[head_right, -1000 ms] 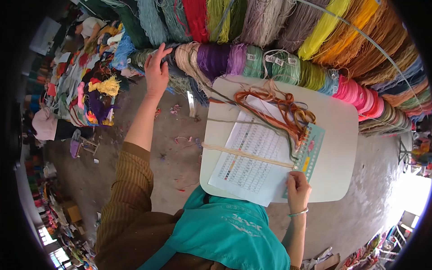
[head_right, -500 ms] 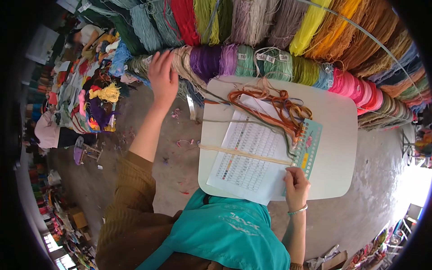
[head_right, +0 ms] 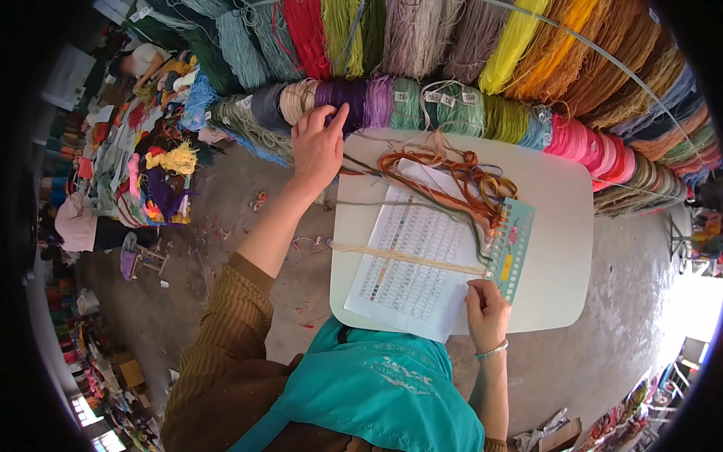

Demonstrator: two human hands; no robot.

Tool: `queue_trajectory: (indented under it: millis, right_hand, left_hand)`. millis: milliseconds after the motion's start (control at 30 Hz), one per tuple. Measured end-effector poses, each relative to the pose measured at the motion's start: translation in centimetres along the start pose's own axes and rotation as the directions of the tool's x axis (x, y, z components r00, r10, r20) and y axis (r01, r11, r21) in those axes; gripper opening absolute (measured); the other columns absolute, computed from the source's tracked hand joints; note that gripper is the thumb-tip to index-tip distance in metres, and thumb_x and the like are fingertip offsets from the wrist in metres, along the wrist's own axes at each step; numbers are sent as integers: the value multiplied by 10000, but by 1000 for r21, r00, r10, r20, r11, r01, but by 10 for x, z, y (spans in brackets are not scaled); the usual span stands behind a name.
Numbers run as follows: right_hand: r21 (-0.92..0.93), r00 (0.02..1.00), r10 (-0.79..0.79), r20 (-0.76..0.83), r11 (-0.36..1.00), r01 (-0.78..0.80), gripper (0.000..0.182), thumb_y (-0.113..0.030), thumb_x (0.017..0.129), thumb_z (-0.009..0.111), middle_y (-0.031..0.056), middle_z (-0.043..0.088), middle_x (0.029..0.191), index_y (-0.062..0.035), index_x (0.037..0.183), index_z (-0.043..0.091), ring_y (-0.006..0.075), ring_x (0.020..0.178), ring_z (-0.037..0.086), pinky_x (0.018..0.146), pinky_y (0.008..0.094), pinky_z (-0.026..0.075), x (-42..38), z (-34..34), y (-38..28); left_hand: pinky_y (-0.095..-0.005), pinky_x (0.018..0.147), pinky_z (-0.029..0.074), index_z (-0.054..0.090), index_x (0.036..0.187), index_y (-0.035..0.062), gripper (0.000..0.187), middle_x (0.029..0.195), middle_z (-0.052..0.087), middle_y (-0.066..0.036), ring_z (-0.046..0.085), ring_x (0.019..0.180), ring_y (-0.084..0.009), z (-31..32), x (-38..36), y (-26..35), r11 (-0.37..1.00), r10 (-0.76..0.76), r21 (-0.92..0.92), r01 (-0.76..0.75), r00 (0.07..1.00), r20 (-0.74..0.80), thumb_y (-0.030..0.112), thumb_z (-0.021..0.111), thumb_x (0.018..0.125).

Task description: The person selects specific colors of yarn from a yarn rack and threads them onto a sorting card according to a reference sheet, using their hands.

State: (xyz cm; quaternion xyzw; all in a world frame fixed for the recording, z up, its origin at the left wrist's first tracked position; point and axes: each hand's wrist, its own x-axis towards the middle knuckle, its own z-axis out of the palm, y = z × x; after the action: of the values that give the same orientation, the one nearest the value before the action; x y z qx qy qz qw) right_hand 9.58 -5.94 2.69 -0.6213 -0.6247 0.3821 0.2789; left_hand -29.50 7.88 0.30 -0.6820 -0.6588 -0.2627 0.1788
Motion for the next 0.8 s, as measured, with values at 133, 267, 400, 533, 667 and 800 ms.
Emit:
queue_trajectory:
  millis: [133,267,400,533,667,800]
  right_hand:
    - [-9,1000,-21,4,1000,21,89,-38,895,624,63,627,650,-2,958,676,118,591,579,582,268,463,-1,2,3]
    - [5,1000,-13,14,1000,13,85,-36,898,624,61,626,646,-2,956,675,115,593,585,582,265,463,0,4,-2]
    - [31,1000,9,20,999,-10,82,-35,901,623,61,627,645,-1,956,673,111,591,588,578,261,462,1,4,-7]
    - [22,1000,-7,15,1000,7,80,-36,903,623,62,630,649,0,955,673,109,588,588,576,259,461,1,4,-6]
    - [9,1000,-8,8,1000,8,78,-37,902,623,64,629,643,-1,951,672,114,586,588,580,261,461,0,3,-2]
    - [7,1000,-4,3,1000,4,77,-38,901,623,64,628,635,-1,949,672,118,581,588,587,264,465,0,3,-1]
  left_hand:
    - [-448,951,391,642,1271,159,472,1202,542,-36,491,1178,-273,-3,1,-2,999,-11,-49,11,1000,-7,105,694,805]
    - [-448,953,392,666,1214,158,405,1179,561,-41,497,1175,-282,-1,15,5,990,-19,-141,5,995,-96,112,704,813]
    - [-447,911,397,705,955,144,188,1064,581,-29,518,1109,-286,6,29,12,976,-68,-217,25,978,-196,134,746,772]
    - [-456,874,383,677,762,142,126,959,574,-18,530,1048,-278,9,35,26,968,-183,-212,138,961,-209,174,790,715]
    - [-461,879,376,679,744,146,126,944,577,-23,532,1036,-281,16,39,30,966,-213,-190,173,953,-217,179,792,697]
    - [-461,857,400,683,733,138,93,948,586,-28,539,996,-292,18,41,28,962,-250,-160,220,947,-203,146,769,697]
